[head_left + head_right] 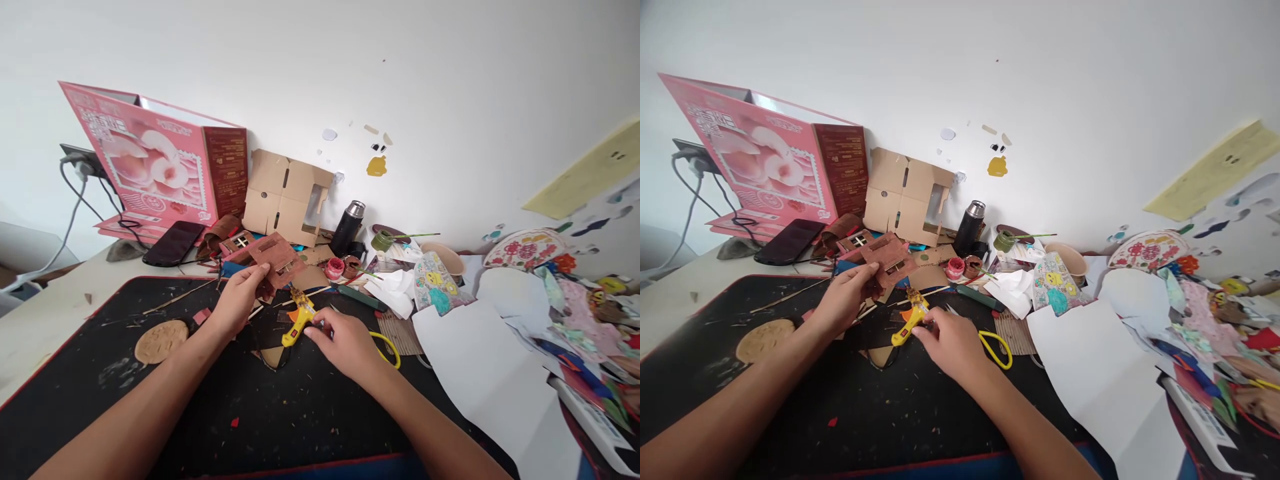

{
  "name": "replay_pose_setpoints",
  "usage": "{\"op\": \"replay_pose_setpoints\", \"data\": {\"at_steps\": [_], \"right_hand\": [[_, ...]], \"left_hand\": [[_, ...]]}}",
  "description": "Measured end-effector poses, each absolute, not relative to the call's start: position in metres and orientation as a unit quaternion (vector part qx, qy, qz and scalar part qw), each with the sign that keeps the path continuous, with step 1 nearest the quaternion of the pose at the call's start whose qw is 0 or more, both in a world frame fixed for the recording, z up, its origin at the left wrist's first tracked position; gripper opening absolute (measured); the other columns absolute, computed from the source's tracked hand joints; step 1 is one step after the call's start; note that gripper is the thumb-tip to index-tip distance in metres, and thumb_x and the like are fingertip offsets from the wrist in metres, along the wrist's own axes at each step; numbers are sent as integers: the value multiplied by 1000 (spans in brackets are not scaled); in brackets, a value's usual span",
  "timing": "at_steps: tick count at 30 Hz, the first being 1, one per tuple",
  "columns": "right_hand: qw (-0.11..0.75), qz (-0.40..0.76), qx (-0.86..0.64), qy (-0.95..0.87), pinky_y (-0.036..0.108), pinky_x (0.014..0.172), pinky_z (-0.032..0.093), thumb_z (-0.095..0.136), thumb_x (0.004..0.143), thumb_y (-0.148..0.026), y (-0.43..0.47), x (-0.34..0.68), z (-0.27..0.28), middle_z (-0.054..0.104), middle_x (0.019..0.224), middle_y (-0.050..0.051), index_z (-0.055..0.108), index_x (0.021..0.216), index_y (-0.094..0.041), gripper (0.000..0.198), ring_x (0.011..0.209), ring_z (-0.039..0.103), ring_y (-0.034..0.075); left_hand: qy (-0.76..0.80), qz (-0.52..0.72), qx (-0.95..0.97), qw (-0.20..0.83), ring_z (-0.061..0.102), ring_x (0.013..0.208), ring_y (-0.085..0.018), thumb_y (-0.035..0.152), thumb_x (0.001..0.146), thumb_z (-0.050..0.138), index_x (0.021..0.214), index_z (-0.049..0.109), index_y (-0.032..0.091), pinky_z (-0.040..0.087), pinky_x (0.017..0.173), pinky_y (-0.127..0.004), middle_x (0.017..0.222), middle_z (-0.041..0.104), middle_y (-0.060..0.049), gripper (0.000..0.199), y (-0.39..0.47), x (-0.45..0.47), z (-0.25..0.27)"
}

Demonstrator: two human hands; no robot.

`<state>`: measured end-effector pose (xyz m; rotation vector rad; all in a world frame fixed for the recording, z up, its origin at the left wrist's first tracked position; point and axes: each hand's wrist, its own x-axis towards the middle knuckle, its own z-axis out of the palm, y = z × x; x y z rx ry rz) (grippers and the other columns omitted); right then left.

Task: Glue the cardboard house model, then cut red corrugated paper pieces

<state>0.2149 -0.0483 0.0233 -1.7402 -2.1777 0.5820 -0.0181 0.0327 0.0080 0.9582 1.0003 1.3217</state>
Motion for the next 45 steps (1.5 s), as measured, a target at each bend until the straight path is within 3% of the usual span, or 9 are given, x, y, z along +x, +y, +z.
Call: {"op": "replay_pose_setpoints", "data": {"at_steps": [7, 11, 14, 25, 36, 42, 45], "right_hand": [[105, 250, -564, -780, 31, 77, 46, 74, 102, -50, -59, 188, 34, 83, 97, 4, 73, 143, -27, 47, 89, 75, 24], [63, 201, -553, -806, 37, 88, 52, 73, 102, -56, -57, 172, 27, 82, 122, 10, 76, 137, -24, 48, 108, 77, 31], [38, 166, -556, -814, 40, 91, 54, 72, 102, -58, -57, 167, 20, 80, 128, 12, 75, 134, -24, 47, 110, 77, 33], [61, 161, -538, -825, 33, 84, 51, 73, 103, -51, -61, 179, 29, 84, 114, 7, 81, 120, -26, 31, 104, 78, 27], [49, 166, -596, -784, 33, 75, 47, 74, 98, -61, -67, 177, 19, 85, 102, 7, 79, 127, -28, 44, 93, 78, 29], [87, 175, -607, -770, 28, 68, 42, 78, 96, -48, -66, 175, 15, 81, 84, 2, 83, 113, -28, 27, 80, 74, 23], [137, 190, -607, -759, 27, 67, 42, 78, 95, -43, -62, 176, 15, 80, 81, 1, 84, 109, -26, 23, 75, 72, 20]], "left_hand": [[420, 563, 422, 572, 59, 54, -17, 68, 69, 86, 68, 66, 19, 42, 53, -29, 60, 65, -3, 53, 34, -18, 9], [421, 556, 426, 577, 59, 54, -17, 68, 68, 87, 67, 67, 19, 43, 52, -28, 59, 65, -3, 53, 33, -19, 8], [420, 548, 431, 581, 59, 55, -17, 64, 72, 86, 66, 66, 20, 43, 52, -28, 60, 65, -3, 49, 33, -18, 8], [407, 540, 449, 584, 59, 57, -18, 59, 78, 84, 68, 72, 20, 45, 52, -27, 64, 67, -4, 42, 31, -19, 5], [401, 533, 461, 585, 60, 58, -16, 66, 75, 86, 70, 72, 17, 46, 54, -25, 64, 67, -4, 51, 32, -20, 3], [385, 514, 409, 648, 63, 56, -17, 53, 74, 89, 70, 71, 17, 48, 51, -24, 62, 68, -5, 40, 30, -18, 5], [372, 468, 366, 714, 69, 60, -19, 39, 78, 88, 82, 74, 15, 54, 54, -25, 72, 76, -9, 29, 28, -18, 10]]}}
